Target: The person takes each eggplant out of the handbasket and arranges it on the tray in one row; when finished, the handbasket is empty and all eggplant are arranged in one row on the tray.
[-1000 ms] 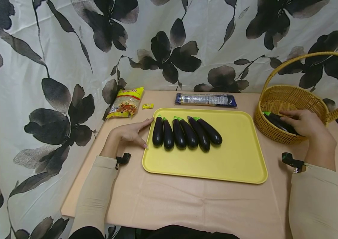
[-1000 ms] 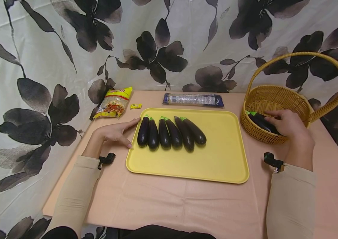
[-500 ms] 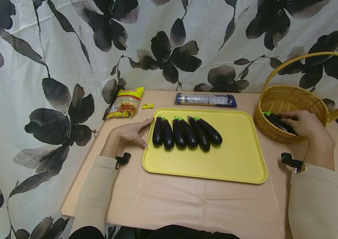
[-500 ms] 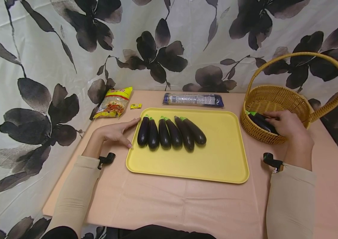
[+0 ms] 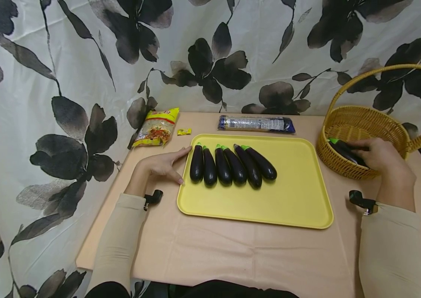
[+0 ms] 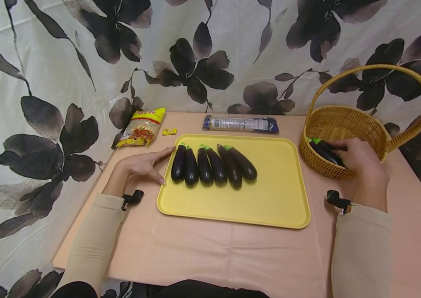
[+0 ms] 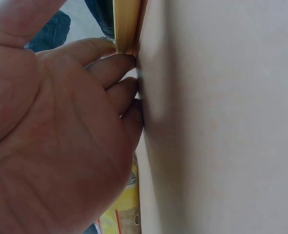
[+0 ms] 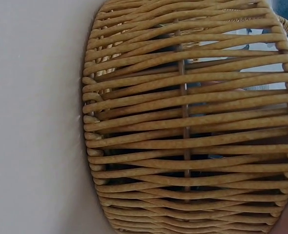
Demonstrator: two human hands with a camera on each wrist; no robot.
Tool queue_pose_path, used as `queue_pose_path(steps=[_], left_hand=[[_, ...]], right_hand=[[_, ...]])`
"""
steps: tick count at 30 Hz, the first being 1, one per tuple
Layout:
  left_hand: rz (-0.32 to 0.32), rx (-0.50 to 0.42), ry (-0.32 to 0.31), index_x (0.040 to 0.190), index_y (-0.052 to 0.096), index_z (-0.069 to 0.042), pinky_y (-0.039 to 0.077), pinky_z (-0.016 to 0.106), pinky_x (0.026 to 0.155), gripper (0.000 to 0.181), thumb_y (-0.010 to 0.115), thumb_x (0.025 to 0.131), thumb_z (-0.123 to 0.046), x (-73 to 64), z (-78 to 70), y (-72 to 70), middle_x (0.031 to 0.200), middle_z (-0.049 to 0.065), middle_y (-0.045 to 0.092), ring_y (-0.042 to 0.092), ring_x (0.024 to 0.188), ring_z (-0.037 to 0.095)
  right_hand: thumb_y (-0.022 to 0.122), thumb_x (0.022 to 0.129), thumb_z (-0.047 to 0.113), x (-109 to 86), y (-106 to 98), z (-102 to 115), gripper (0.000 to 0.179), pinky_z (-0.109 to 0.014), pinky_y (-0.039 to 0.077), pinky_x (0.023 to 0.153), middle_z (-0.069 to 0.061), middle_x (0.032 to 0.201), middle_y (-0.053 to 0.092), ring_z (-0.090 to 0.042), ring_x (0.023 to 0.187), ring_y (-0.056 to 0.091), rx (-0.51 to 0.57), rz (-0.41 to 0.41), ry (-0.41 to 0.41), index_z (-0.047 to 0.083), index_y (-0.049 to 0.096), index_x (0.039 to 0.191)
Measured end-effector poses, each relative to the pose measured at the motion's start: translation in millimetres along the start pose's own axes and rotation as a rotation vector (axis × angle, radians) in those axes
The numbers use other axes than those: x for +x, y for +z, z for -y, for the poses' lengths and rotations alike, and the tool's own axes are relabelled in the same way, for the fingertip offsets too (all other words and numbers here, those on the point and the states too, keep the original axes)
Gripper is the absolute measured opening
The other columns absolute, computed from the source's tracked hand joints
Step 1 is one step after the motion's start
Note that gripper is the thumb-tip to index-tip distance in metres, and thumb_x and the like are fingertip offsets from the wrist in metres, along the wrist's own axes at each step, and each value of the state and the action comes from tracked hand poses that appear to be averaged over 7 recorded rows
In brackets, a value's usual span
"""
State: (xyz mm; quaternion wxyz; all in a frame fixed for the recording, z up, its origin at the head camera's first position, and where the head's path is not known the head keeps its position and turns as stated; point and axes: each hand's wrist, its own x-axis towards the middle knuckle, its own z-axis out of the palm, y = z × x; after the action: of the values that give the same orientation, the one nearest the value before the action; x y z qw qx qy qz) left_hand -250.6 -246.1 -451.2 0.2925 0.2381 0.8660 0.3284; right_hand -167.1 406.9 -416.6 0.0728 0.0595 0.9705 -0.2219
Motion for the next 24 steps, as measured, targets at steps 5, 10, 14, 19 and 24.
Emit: queue_pose_path(steps=[5,10,14,19,24], left_hand=[[-0.004,-0.019,0.007,0.169,0.007,-0.027,0.000,0.049,0.132,0.140,0.100,0.065,-0.032,-0.3,-1.2,-0.5,0.177,0.004,-0.001,-0.005,0.163,0.022],[-0.001,-0.015,0.007,0.169,0.007,-0.028,0.000,0.051,0.131,0.139,0.100,0.066,-0.031,-0.3,-1.3,-0.4,0.177,0.004,-0.001,-0.005,0.163,0.023],[-0.001,-0.010,0.006,0.169,0.007,-0.028,0.000,0.051,0.131,0.139,0.100,0.066,-0.031,-1.0,-2.0,-0.4,0.177,0.004,-0.001,-0.005,0.163,0.024],[-0.003,-0.005,0.005,0.169,0.007,-0.028,0.001,0.051,0.132,0.139,0.100,0.066,-0.032,-1.7,-2.1,-0.1,0.177,0.003,-0.001,-0.005,0.163,0.023],[-0.004,0.000,0.010,0.169,0.006,-0.026,0.001,0.051,0.131,0.140,0.100,0.066,-0.033,-1.2,-1.2,0.4,0.177,0.003,-0.001,-0.005,0.163,0.023]], right_hand=[[0.046,0.112,0.025,0.3,-0.7,1.0,0.045,-0.049,0.044,0.077,-0.040,0.149,0.040,-0.045,0.109,0.044,-0.010,-0.010,0.001,0.008,0.049,0.154],[0.046,0.111,0.024,0.9,-0.4,1.0,0.044,-0.065,0.047,0.088,-0.039,0.145,0.046,-0.048,0.113,0.046,-0.002,-0.084,-0.036,0.006,0.053,0.151],[0.047,0.111,0.030,1.2,-0.5,1.1,0.046,-0.079,0.034,0.104,-0.041,0.146,0.045,-0.052,0.124,0.043,0.026,-0.152,-0.042,0.007,0.053,0.151],[0.047,0.110,0.041,0.1,-1.7,5.2,0.053,-0.079,0.032,0.106,-0.040,0.151,0.043,-0.054,0.131,0.040,0.092,-0.197,-0.050,0.011,0.050,0.153],[0.050,0.106,0.052,-1.8,-4.2,12.5,0.058,-0.043,0.053,0.097,-0.029,0.154,0.049,-0.039,0.125,0.048,0.185,-0.273,-0.048,0.019,0.053,0.153]])
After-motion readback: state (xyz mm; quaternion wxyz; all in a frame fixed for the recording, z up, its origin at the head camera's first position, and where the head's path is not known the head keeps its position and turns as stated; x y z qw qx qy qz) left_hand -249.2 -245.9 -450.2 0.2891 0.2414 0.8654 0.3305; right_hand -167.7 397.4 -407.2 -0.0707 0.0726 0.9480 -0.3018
